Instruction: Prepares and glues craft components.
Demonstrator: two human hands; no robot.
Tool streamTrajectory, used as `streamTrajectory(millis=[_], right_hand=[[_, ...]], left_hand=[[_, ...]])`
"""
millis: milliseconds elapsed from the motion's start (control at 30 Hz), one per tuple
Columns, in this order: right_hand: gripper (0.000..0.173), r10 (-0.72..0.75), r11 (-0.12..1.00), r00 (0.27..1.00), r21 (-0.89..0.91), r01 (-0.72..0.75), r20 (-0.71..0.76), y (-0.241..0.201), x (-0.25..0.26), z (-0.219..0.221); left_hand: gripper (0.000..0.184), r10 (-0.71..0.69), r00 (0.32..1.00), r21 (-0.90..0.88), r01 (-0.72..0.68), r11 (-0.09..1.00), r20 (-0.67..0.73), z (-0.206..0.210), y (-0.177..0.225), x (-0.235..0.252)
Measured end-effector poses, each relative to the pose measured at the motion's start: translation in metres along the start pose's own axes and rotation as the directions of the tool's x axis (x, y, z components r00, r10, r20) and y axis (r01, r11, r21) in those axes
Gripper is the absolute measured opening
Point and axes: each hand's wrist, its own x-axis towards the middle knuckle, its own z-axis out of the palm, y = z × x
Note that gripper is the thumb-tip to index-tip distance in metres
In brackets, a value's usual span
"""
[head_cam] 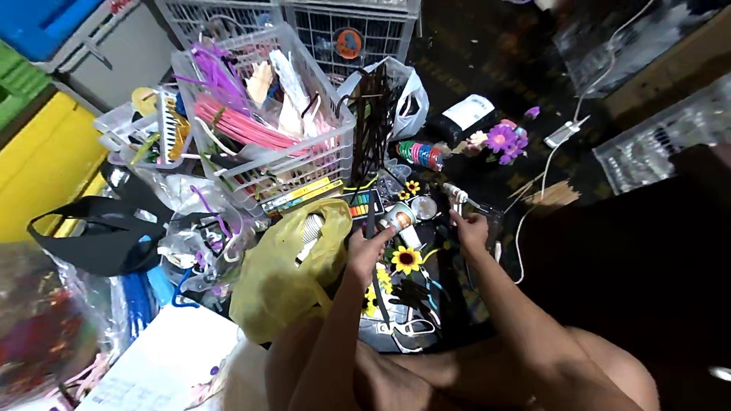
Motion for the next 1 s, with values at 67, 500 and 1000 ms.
streamTrajectory(millis=[67, 500, 1000], right_hand=[[0.065, -0.059, 0.994, 0.998, -0.088, 0.058, -0.011, 0.004, 0.028, 0.012], [0.039, -0.132, 0.956, 0.991, 0.265, 0.128, -0.004, -0.041, 0.045, -0.040], [0.033, -0.663, 0.748, 0.711, 0.250, 0.615, 0.233, -0.051, -0.125, -0.072]], left_hand=[[0.020, -0.007, 1.000, 0.036, 0.007, 0.999, 0.012, 0.000, 0.000, 0.001], [0.027, -0.065, 0.997, 0.019, 0.066, 0.998, -0.039, 0.002, 0.004, 0.006], [0.035, 0.142, 0.987, 0.070, -0.137, 0.988, -0.076, 0.007, -0.004, 0.002]])
